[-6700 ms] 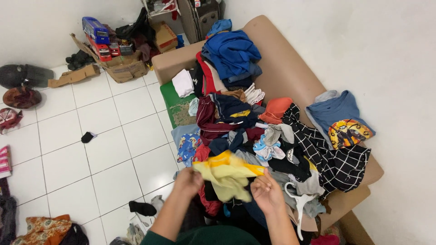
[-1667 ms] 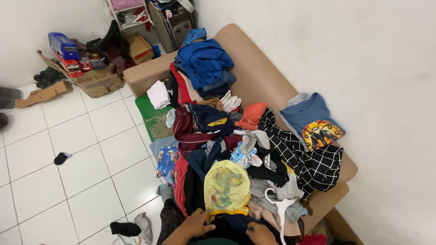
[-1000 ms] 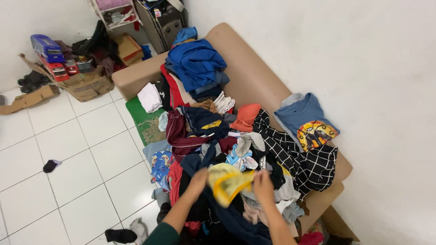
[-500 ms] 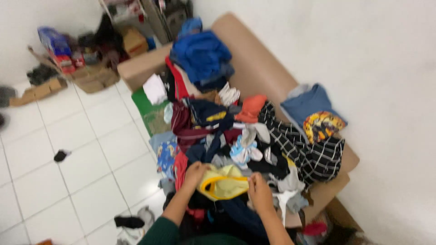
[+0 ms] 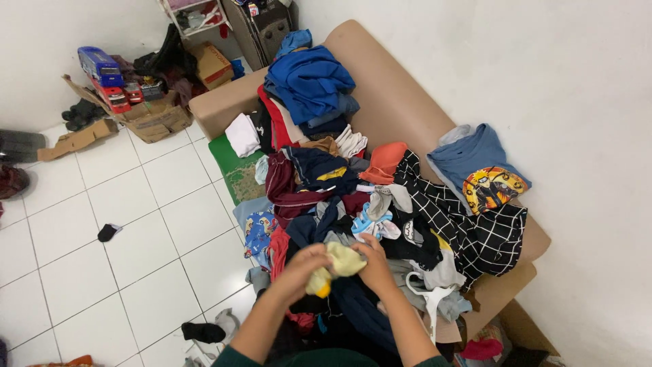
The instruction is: Sorting and organizing a pile of laundry on a sofa into different stacks.
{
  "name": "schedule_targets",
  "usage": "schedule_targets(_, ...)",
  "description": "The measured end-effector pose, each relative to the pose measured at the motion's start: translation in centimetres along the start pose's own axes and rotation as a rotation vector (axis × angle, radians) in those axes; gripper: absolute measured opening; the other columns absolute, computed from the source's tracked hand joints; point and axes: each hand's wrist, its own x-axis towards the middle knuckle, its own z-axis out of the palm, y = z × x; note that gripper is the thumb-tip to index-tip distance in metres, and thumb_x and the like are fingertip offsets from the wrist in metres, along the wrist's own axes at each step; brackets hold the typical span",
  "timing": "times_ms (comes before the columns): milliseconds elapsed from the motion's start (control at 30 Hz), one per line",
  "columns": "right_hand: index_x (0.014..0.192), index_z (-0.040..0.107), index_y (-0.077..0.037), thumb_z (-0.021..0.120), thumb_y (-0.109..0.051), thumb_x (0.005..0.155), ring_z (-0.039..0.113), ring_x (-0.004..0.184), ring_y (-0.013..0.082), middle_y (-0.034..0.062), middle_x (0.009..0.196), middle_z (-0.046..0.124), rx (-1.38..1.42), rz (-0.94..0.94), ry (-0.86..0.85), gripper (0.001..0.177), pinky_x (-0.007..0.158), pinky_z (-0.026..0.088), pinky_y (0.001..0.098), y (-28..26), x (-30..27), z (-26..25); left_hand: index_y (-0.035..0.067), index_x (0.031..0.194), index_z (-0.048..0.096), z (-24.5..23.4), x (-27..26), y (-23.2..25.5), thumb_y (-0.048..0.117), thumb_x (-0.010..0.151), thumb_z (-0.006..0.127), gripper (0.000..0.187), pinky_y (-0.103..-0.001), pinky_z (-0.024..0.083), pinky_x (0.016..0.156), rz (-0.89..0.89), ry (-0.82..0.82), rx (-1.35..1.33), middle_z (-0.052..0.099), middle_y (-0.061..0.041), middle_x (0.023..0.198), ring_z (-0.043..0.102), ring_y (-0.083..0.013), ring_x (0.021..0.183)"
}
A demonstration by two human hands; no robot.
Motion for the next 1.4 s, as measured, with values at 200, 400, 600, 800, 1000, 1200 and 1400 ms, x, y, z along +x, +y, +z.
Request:
schedule_targets(200, 0.12, 0.071, -0.001, 0.068, -0.024, 0.093, 0.068, 0.097, 0.0264, 0.0184, 0.112, 0.073, 0.732, 0.529, -0.442, 0.036, 0.085, 0.056, 0.0377, 1.3, 0.0, -2.3, 0.003, 0.09, 0.06, -3.0, -2.0, 5.2, 0.019, 0.093, 0.07, 0.019, -0.036, 0.055, 0.069, 0.254, 0.542, 0.339, 0.067, -0.009, 0.088, 0.065, -0.022, 0.078)
schedule_targets(400, 0.13, 0.061, 0.002, 0.067, -0.028, 0.093, 0.072, 0.096, 0.0211, 0.0148, 0.113, 0.073, 1.034, 0.709, -0.386, 0.048, 0.078, 0.061, 0.0338, -5.6, -0.1, -3.6, 0.008, 0.118, 0.063, 4.1, -3.1, 3.6, 0.021, 0.083, 0.083, 0.042, -0.035, 0.049, 0.096, 0.636, -0.02, 0.851, 0.061, -0.008, 0.118, 0.06, -0.0197, 0.112)
schedule_targets(600, 0.131, 0.059, -0.001, 0.059, -0.025, 0.096, 0.073, 0.097, 0.0268, 0.018, 0.11, 0.071, 1.055, 0.704, -0.211, 0.043, 0.082, 0.063, 0.042, -7.1, 0.3, -6.1, 0.007, 0.09, 0.067, 1.5, -1.4, 2.4, 0.019, 0.092, 0.078, 0.016, -0.025, 0.053, 0.073, 0.509, 0.074, 0.673, 0.066, 0.0, 0.09, 0.062, -0.0074, 0.083)
schedule_targets(800, 0.125, 0.061, 0.003, 0.058, -0.032, 0.095, 0.073, 0.094, 0.0319, 0.0209, 0.109, 0.073, 1.274, 0.758, -0.128, 0.046, 0.078, 0.063, 0.044, -9.2, 0.3, -7.6, 0.007, 0.088, 0.067, 4.0, -5.3, 6.6, 0.014, 0.081, 0.084, 0.019, -0.033, 0.051, 0.081, 0.776, 0.183, 1.098, 0.065, -0.006, 0.094, 0.066, -0.0225, 0.09)
schedule_targets(1000, 0.122, 0.06, -0.009, 0.075, -0.014, 0.087, 0.068, 0.094, 0.0261, 0.0131, 0.108, 0.069, 0.549, 0.29, -0.459, 0.038, 0.08, 0.055, 0.0401, -12.8, 0.4, -8.0, 0.012, 0.125, 0.057, 8.6, -5.1, 8.1, 0.014, 0.071, 0.077, 0.058, -0.036, 0.055, 0.081, 0.433, -0.015, 0.928, 0.069, -0.01, 0.092, 0.071, -0.0267, 0.087)
schedule_targets(1200, 0.102, 0.058, -0.012, 0.071, -0.007, 0.078, 0.066, 0.101, 0.034, 0.0105, 0.108, 0.065, -0.404, 0.106, -0.056, 0.028, 0.083, 0.053, 0.0438, -13.3, -0.4, -10.5, 0.005, 0.111, 0.069, 5.9, -6.3, 10.3, 0.006, 0.082, 0.065, 0.029, -0.039, 0.054, 0.085, 0.736, 0.226, 1.195, 0.07, -0.014, 0.103, 0.069, -0.0338, 0.098)
schedule_targets(1400, 0.091, 0.064, -0.014, 0.068, -0.008, 0.079, 0.065, 0.103, 0.0316, 0.0095, 0.108, 0.062, -0.512, 0.256, -0.115, 0.014, 0.086, 0.053, 0.0438, -8.1, 0.4, -14.1, 0.006, 0.105, 0.075, 1.3, -5.8, 12.3, 0.009, 0.087, 0.064, 0.021, -0.04, 0.054, 0.08, 0.525, 0.586, 1.182, 0.066, -0.017, 0.1, 0.068, -0.034, 0.087)
